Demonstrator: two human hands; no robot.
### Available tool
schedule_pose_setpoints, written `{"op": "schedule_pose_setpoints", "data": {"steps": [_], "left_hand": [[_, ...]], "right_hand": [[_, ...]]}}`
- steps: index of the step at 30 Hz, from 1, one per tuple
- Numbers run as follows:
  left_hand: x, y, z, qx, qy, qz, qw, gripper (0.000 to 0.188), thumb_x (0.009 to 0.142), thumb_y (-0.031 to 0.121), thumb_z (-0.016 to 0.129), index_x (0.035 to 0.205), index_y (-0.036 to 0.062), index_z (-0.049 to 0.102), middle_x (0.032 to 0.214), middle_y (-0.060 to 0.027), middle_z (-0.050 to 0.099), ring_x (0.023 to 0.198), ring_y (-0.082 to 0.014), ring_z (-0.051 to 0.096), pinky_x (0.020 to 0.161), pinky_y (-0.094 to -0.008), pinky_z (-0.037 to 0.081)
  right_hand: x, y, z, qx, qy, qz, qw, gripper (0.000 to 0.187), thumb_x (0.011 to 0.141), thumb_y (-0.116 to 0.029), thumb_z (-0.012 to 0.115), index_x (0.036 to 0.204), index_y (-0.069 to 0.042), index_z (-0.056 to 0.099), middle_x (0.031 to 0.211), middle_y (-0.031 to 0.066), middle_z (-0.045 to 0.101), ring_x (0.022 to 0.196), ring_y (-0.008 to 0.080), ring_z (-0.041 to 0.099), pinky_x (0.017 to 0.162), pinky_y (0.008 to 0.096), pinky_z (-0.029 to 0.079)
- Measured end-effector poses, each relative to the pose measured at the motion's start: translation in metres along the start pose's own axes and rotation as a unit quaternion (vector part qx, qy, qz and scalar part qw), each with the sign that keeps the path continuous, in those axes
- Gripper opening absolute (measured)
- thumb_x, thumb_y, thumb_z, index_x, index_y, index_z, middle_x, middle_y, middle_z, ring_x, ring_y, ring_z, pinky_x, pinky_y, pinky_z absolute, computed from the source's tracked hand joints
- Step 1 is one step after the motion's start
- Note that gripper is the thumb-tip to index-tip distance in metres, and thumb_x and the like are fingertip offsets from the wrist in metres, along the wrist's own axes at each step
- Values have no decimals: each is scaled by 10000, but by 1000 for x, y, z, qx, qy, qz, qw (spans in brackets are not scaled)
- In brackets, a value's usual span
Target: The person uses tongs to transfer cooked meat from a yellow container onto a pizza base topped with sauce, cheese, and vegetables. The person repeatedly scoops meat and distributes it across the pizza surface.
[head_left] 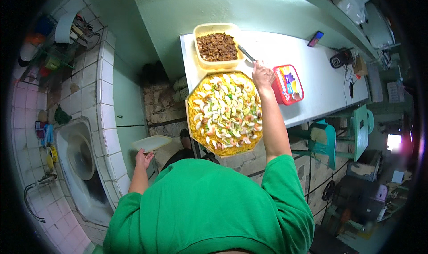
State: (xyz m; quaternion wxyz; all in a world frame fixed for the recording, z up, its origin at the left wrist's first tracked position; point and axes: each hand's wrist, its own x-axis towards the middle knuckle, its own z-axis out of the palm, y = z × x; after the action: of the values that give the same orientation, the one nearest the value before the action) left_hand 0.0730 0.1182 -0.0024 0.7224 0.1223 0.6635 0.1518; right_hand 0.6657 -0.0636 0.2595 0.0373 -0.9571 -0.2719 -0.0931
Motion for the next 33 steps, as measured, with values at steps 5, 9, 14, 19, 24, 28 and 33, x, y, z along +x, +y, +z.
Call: {"op": "schedule_pose_setpoints", "data": {"steps": [5,9,14,19,24,28,33], "left_hand": [[6,6,-5,-15,-21,-11,1000,330,889,231,486,1156,42,444,1002,-166,559,844,-319,622,833,-485,508],[8,10,-12,-32,-10,-20,999,312,888,207,480,1135,22,440,977,-179,545,819,-325,618,814,-490,515],[17,18,-15,-21,1,-43,999,328,890,217,481,1149,21,431,986,-181,540,853,-327,608,836,-494,504],[23,23,-10,-12,30,-74,997,326,891,228,485,1144,27,439,998,-173,541,859,-320,606,823,-486,505],[17,19,-1,-21,-23,-38,999,326,886,225,493,1141,28,445,1009,-164,548,848,-302,616,792,-465,511],[8,12,-3,-28,0,-35,999,335,891,232,492,1153,28,444,990,-162,555,832,-297,628,789,-460,513],[4,2,-17,-26,-12,-39,999,349,905,263,486,1177,47,454,1003,-151,593,832,-292,643,807,-468,516]], "right_hand": [[63,-32,27,-37,12,5,999,319,935,-306,467,991,-71,676,962,198,679,879,375,668,741,496,529],[79,-43,21,49,-87,90,991,386,932,-373,456,1019,-74,683,1009,232,664,977,404,633,851,520,480],[79,-50,1,57,-106,31,992,375,934,-382,464,1047,-89,668,1034,232,654,986,427,619,859,521,473],[85,-67,7,61,-67,18,996,325,940,-343,473,1048,-84,637,1032,210,641,982,414,611,835,526,476],[96,-81,29,65,-68,16,995,314,933,-340,485,995,-83,655,985,210,648,924,406,630,781,520,493],[88,-68,26,117,-17,7,993,302,929,-336,493,992,-91,657,961,211,656,913,399,638,779,510,495],[82,-51,13,133,-9,10,991,366,945,-404,427,996,-118,650,851,214,671,864,408,649,768,504,503]]}}
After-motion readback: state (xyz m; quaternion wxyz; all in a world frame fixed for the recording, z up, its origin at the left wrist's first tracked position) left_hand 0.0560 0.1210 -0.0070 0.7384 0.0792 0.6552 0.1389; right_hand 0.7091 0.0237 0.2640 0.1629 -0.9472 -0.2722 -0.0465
